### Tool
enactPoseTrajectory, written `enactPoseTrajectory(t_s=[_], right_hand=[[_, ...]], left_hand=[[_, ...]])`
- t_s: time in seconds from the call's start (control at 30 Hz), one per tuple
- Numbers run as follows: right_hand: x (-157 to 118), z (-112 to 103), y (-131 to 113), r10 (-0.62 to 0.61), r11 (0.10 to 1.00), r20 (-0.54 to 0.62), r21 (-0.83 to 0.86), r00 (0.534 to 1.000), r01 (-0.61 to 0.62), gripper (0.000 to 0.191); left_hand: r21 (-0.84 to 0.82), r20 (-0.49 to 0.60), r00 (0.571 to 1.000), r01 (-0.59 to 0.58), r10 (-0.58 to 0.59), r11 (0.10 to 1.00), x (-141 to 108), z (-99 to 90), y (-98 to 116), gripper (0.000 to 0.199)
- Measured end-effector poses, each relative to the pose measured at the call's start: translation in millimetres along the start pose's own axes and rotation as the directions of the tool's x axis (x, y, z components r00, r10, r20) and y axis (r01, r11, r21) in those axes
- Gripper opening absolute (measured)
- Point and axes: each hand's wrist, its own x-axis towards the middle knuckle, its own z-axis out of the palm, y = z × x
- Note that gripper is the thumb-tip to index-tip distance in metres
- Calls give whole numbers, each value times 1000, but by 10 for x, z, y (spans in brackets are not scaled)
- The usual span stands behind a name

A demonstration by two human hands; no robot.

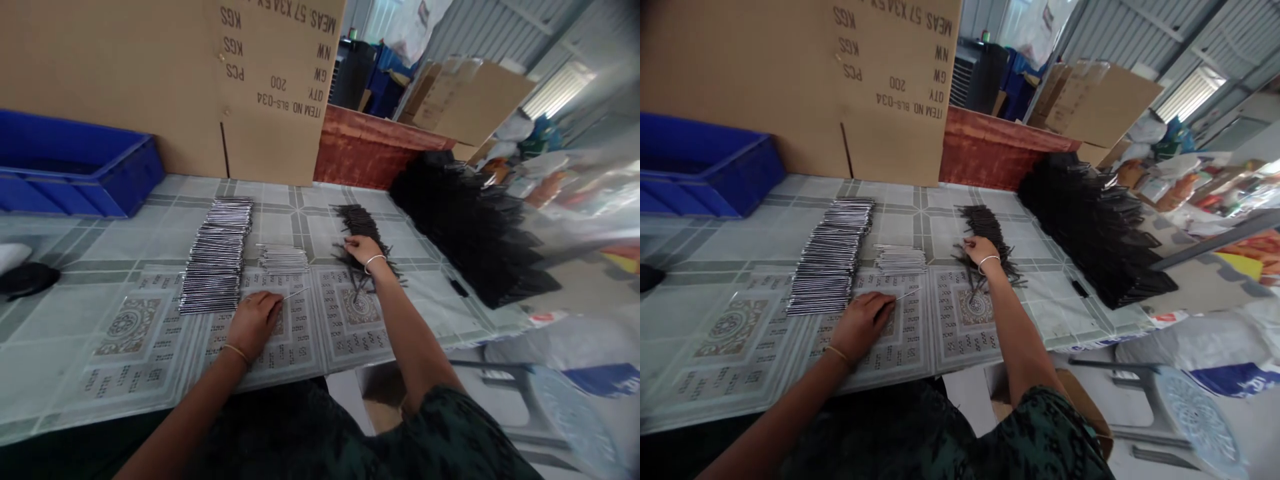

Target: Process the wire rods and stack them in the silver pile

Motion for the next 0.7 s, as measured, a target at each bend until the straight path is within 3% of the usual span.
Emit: enactPoseTrajectory(t_s=[0.13,0.27,0.7], right_hand=[[16,-167,86,74,968,-18,242,997,-67,22],[49,-272,130,136,904,-108,421,985,-79,26],[-70,-489,213,239,831,-290,555,927,-41,32]], left_hand=[[-44,-2,1000,18,-18,999,9,1,-18,22],[-92,-2,999,33,-33,995,14,-2,-27,23],[-112,-32,999,38,-41,993,0,10,-40,26]])
